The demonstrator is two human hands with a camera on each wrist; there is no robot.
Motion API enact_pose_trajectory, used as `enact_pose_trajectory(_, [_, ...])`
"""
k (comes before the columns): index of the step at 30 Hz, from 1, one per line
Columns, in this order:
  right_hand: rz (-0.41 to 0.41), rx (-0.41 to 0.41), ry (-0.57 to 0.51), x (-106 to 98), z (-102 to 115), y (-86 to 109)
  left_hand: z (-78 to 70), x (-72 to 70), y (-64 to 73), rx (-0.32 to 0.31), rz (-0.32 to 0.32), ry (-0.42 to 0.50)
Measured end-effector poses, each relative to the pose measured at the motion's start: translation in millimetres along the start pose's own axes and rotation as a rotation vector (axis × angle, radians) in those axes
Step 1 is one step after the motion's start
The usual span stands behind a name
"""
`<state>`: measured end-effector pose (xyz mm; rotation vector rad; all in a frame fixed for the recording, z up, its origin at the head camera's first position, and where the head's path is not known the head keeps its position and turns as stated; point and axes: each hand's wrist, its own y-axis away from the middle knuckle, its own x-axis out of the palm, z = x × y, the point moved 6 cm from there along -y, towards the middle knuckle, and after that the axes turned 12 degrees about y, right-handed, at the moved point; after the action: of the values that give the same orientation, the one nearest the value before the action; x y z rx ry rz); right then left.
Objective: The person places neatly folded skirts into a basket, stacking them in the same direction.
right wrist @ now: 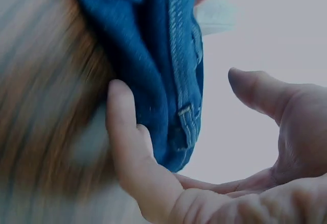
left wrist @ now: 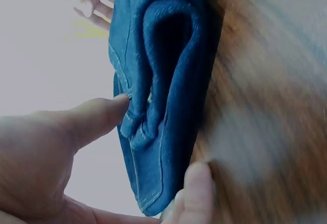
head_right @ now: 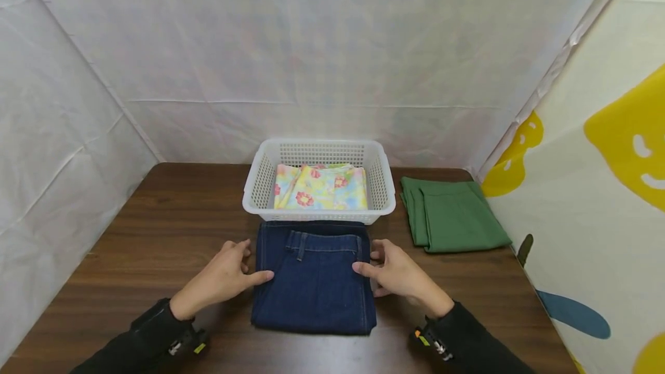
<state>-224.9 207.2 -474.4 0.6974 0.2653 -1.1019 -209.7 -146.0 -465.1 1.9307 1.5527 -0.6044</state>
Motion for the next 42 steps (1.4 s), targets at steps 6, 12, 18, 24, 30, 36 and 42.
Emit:
enact_pose_trajectory(6, [0.012,0.062,-0.075,7.3,-3.3,-3.6,-5.8,11.4,-5.5,0.024,0.022,0.097])
enact_pose_trajectory(12, [0.009,0.081,-0.061,12.8,-1.4,-14.9,-9.7,22.2,-11.8,-0.004,0.064,0.124])
enact_pose_trajectory(18, [0.072,-0.035,-0.052,21.2,9.7,-27.6,-19.7,34.2,-21.2,-0.009,0.102,0.155])
enact_pose_trajectory(24, [0.126,-0.117,-0.083,29.5,16.0,-33.4,-29.6,41.5,-25.3,-0.008,0.134,0.199])
enact_pose_trajectory(30, [0.146,-0.138,-0.180,35.5,13.6,-32.0,-29.7,40.5,-21.5,-0.011,0.121,0.240])
enact_pose_trajectory(36, [0.189,-0.219,-0.312,39.8,13.8,-25.4,-27.2,38.9,-19.3,0.021,0.110,0.241])
enact_pose_trajectory(42, [0.197,-0.284,-0.395,40.1,12.1,-16.7,-25.7,33.2,-11.2,0.052,0.116,0.232])
